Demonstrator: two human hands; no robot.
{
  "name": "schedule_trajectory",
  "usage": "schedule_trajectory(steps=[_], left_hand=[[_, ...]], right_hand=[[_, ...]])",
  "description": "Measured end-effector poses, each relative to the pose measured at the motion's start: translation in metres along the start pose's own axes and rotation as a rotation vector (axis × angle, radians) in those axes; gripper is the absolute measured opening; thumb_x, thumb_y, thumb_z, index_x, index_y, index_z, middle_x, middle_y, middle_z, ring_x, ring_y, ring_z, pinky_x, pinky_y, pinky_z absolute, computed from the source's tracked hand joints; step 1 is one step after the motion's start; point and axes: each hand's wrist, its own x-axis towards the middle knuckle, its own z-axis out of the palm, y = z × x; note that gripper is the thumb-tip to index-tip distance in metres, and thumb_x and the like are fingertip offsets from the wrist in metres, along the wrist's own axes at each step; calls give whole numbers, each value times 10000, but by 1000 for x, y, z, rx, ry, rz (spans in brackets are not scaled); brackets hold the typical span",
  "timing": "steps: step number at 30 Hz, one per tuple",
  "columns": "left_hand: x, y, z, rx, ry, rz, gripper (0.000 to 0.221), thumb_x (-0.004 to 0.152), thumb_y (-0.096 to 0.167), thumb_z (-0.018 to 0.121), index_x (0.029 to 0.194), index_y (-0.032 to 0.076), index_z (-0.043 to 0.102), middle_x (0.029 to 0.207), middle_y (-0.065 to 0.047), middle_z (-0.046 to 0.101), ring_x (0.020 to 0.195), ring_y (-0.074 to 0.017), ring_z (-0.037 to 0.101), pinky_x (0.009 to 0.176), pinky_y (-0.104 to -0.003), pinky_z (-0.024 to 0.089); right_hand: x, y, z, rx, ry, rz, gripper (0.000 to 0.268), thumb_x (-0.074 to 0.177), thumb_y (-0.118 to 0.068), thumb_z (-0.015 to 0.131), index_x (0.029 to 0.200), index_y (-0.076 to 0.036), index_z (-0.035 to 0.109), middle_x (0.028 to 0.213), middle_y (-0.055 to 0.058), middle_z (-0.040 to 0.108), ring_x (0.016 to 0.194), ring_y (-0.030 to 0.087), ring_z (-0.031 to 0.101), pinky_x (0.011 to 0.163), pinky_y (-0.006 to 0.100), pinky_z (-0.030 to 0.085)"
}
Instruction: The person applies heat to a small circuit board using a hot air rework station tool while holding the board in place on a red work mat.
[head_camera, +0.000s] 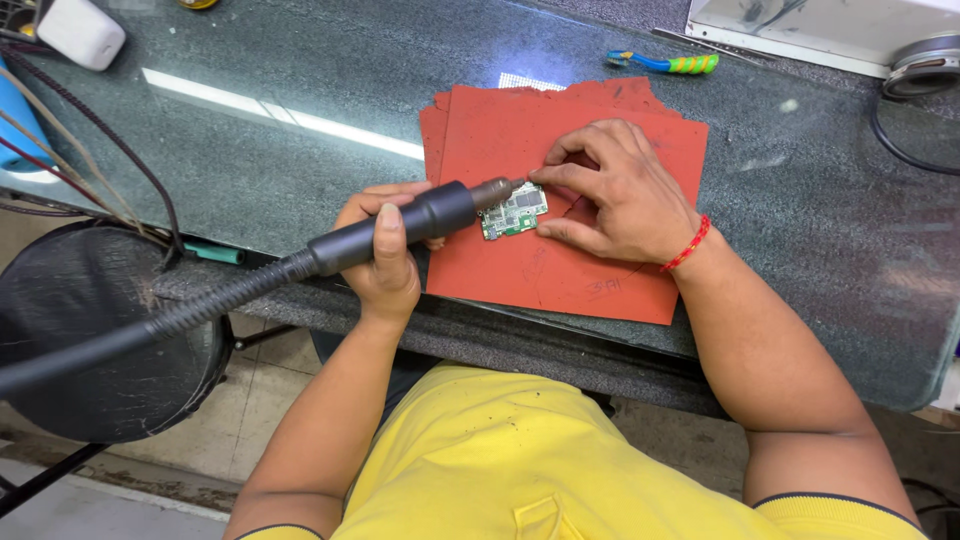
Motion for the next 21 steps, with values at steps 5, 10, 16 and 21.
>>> schedule_trajectory(steps=[5,10,16,21], left_hand=[[1,2,-2,23,-115,139,339,1071,312,589,1047,-26,571,1066,-241,703,773,-245,681,674,-361,604],[3,4,0,-75,-104,54,316,1058,288,570,1021,-26,558,1088,-247,689,716,-229,665,661,-370,588],[5,2,1,-67,-52,42,307,1065,287,581,1008,-14,559,1046,-247,699,691,-239,648,632,-378,581],[3,1,0,-129,-3,18,277,1051,273,576,1018,0,549,1034,-228,687,668,-216,628,602,-357,553]], right_hand=[[-2,2,3,10,-10,51,387,803,-337,868,1127,-154,759,1206,43,616,1179,296,547,1060,460,444],[-2,4,4,19,-5,60,347,793,-279,853,1099,-141,765,1193,49,617,1173,298,540,1048,467,432],[-7,7,3,44,13,26,270,803,-224,819,1060,-158,769,1216,46,624,1199,293,547,1076,467,428],[-6,4,5,17,10,9,418,734,-339,887,1081,-138,768,1221,60,622,1167,317,537,1052,484,407]])
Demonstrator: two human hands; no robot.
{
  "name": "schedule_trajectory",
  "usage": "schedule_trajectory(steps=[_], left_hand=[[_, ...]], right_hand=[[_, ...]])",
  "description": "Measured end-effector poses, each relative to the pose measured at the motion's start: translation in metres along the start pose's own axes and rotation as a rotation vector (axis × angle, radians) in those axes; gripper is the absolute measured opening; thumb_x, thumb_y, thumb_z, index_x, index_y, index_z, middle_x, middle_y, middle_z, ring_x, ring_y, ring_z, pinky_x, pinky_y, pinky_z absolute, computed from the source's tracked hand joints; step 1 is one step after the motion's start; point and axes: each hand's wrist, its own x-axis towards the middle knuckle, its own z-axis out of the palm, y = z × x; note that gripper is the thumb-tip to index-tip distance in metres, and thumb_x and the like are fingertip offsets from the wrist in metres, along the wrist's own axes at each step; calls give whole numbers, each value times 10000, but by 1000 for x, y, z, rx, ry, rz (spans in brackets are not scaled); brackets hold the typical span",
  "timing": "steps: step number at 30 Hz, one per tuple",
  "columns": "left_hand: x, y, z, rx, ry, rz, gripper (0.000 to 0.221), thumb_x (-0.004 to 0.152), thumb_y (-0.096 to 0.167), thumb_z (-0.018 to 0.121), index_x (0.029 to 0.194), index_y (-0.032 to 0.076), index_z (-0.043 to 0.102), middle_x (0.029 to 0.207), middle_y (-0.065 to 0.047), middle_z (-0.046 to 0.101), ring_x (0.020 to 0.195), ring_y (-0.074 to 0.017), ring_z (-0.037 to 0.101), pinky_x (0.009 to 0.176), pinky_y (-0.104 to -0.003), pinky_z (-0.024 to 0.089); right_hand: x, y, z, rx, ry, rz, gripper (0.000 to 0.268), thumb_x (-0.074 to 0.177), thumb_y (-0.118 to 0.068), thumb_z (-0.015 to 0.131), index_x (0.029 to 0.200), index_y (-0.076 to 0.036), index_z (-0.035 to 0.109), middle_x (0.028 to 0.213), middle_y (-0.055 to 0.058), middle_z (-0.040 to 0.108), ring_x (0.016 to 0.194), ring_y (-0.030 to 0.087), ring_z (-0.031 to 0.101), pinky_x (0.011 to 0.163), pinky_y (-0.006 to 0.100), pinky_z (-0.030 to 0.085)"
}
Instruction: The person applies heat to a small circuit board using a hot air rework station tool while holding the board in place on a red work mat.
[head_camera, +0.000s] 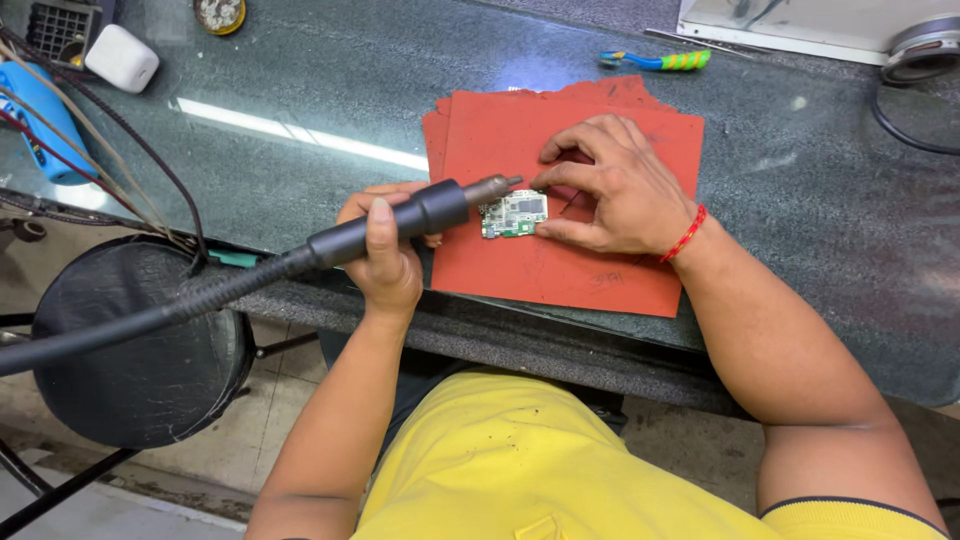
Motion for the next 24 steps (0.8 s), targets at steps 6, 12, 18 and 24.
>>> schedule_trajectory(steps=[6,12,18,24], left_hand=[[1,1,-2,43,-71,56,274,1037,257,590,978,-10,569,1026,-229,693,665,-212,631,575,-341,543],[-1,-2,-4,16,-66,34,274,1042,238,605,977,-25,561,1029,-240,695,674,-211,622,598,-347,545],[3,6,1,113,-117,74,290,1040,258,588,967,-23,580,1015,-225,712,702,-211,650,634,-348,569],[4,16,11,59,-148,83,289,1058,255,584,1005,-29,579,1033,-244,692,744,-229,646,645,-364,568]], right_hand=[[4,2,2,64,-25,-17,361,752,-276,875,1072,-147,768,1229,38,632,1195,293,549,1079,458,405],[3,2,1,86,-52,-10,355,760,-224,844,1093,-132,765,1231,47,630,1198,288,540,1097,461,390],[1,4,1,87,-53,-15,341,775,-215,833,1102,-139,773,1256,46,626,1220,277,539,1112,459,384],[-2,6,4,75,-39,-30,353,767,-223,829,1105,-137,776,1250,47,626,1221,281,535,1112,462,383]])
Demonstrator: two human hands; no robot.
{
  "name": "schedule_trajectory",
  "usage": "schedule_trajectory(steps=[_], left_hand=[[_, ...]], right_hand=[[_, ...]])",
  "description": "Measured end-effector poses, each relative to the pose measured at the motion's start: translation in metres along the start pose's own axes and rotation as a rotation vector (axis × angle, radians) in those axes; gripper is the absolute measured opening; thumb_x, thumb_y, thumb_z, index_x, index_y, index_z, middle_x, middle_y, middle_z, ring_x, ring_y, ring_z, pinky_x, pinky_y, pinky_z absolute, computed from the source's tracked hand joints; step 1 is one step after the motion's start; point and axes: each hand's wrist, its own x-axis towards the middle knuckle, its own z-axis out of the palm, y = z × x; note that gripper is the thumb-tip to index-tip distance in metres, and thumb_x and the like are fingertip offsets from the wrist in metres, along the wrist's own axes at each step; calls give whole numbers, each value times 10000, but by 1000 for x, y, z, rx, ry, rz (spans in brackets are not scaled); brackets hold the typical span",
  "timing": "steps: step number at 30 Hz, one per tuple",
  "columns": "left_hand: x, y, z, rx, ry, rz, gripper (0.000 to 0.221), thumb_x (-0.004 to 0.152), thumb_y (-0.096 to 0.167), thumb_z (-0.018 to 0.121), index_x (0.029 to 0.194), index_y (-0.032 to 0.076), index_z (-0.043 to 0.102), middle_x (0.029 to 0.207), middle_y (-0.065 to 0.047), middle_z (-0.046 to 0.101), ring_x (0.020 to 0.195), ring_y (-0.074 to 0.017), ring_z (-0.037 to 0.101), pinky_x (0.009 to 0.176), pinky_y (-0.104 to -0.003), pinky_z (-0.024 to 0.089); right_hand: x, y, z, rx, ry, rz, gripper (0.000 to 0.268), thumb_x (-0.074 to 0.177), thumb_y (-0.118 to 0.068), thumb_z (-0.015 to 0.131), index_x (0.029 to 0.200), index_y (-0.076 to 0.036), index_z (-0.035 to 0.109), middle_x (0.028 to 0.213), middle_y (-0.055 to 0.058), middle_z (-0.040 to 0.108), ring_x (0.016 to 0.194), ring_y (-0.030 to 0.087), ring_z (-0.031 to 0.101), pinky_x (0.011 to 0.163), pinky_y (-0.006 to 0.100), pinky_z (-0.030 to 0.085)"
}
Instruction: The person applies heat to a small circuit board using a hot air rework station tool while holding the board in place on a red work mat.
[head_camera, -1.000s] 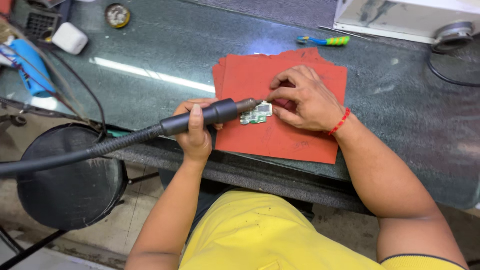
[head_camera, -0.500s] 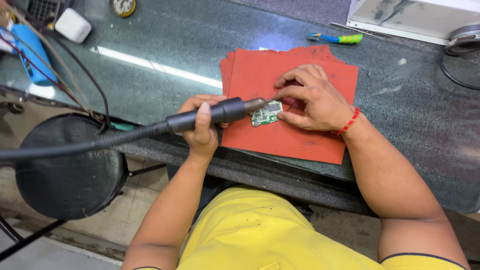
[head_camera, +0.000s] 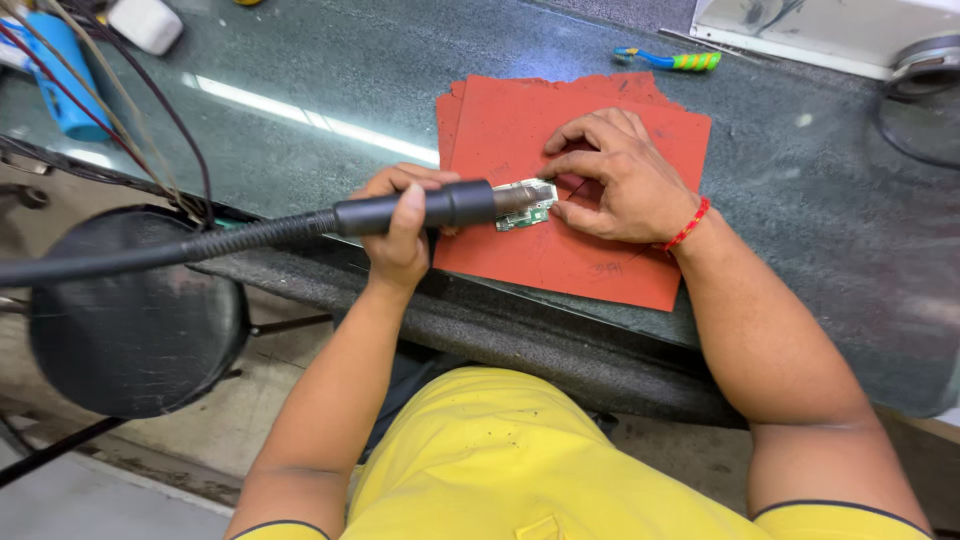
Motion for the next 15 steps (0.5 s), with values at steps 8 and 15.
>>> schedule_trajectory(steps=[8,15], left_hand=[[1,-3,0,-29,52,-68,269,1028,249,587,973,-13,565,1021,-245,697,686,-228,643,617,-364,570],[-8,-6,-9,187,48,46,345,1006,312,619,953,-29,597,978,-237,722,767,-239,673,728,-356,574]], right_hand=[[0,-3,-3,28,13,41,319,781,-218,807,1088,-138,773,1239,37,629,1208,277,541,1110,457,381],[3,-2,-4,12,-4,49,309,777,-229,810,1071,-144,767,1240,35,629,1201,281,541,1107,468,373]])
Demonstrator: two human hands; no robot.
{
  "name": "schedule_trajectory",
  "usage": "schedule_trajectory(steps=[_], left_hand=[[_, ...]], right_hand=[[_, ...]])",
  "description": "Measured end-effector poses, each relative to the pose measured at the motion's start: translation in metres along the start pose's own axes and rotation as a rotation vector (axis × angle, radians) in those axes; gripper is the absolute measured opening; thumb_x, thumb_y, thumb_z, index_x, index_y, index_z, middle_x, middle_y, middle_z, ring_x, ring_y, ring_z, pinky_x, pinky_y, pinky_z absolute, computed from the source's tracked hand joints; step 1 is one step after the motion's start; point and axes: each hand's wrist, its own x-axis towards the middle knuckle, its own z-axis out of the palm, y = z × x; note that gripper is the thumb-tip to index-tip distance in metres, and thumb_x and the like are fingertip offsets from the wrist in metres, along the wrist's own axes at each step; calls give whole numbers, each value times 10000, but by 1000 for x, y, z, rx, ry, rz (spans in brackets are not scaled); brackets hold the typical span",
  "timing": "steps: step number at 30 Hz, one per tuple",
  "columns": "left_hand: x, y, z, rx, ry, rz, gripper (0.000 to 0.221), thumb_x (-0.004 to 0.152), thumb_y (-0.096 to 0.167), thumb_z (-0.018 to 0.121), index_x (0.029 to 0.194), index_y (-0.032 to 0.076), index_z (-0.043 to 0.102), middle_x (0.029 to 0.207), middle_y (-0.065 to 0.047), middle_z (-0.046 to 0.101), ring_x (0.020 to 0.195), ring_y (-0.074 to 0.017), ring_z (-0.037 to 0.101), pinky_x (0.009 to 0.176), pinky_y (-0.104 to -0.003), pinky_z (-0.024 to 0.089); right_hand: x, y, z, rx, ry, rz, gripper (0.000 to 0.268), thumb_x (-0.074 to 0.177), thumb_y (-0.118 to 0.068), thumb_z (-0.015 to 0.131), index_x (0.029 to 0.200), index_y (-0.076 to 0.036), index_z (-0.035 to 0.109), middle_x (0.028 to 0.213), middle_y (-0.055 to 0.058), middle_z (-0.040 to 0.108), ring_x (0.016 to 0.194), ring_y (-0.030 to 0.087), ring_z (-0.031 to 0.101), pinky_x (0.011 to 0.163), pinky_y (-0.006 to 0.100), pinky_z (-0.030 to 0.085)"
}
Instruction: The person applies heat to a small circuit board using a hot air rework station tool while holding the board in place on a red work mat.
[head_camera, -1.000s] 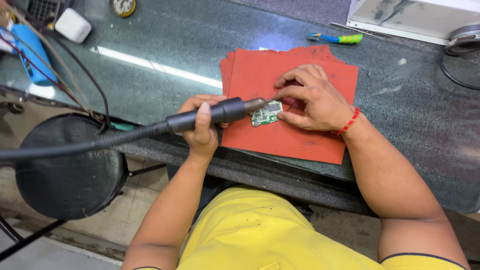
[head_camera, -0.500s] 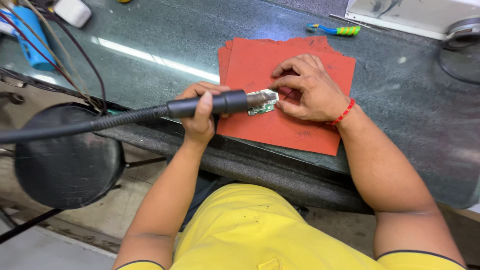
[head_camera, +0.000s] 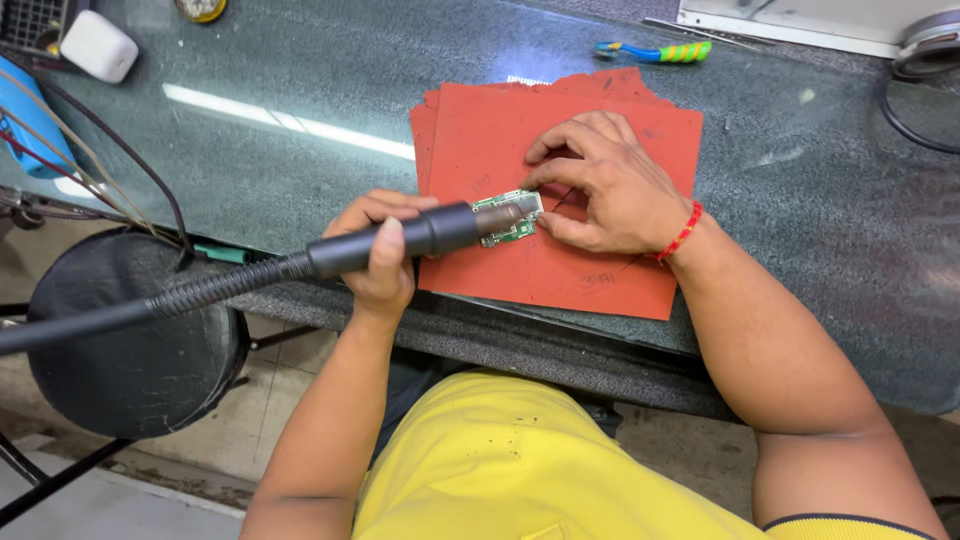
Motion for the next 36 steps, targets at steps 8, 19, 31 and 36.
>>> schedule_trajectory(steps=[8,19,31,36], left_hand=[[3,-3,1,-39,17,-11,358,983,302,635,940,-51,592,1020,-234,704,873,-263,698,864,-383,588],[0,-1,3,-59,92,-67,364,982,316,641,936,-41,589,1014,-232,704,859,-258,705,845,-366,601],[0,5,0,151,-65,44,423,955,398,644,904,-22,627,967,-212,746,813,-240,762,780,-327,629],[-4,5,7,134,24,2,476,980,438,667,918,-33,631,977,-213,742,818,-256,759,787,-341,640]], right_hand=[[1,1,0,10,0,2,333,758,-226,824,1072,-132,764,1229,43,623,1181,291,547,1111,479,386],[0,4,-4,41,10,-5,308,767,-154,802,1064,-94,743,1245,63,619,1161,290,557,1064,451,434],[6,-1,-4,-10,8,-35,362,767,-138,787,1116,-81,713,1221,70,624,1154,304,574,1084,475,433],[1,2,-6,14,-15,-41,382,771,-138,799,1144,-86,732,1228,80,623,1146,299,575,1061,467,441]])
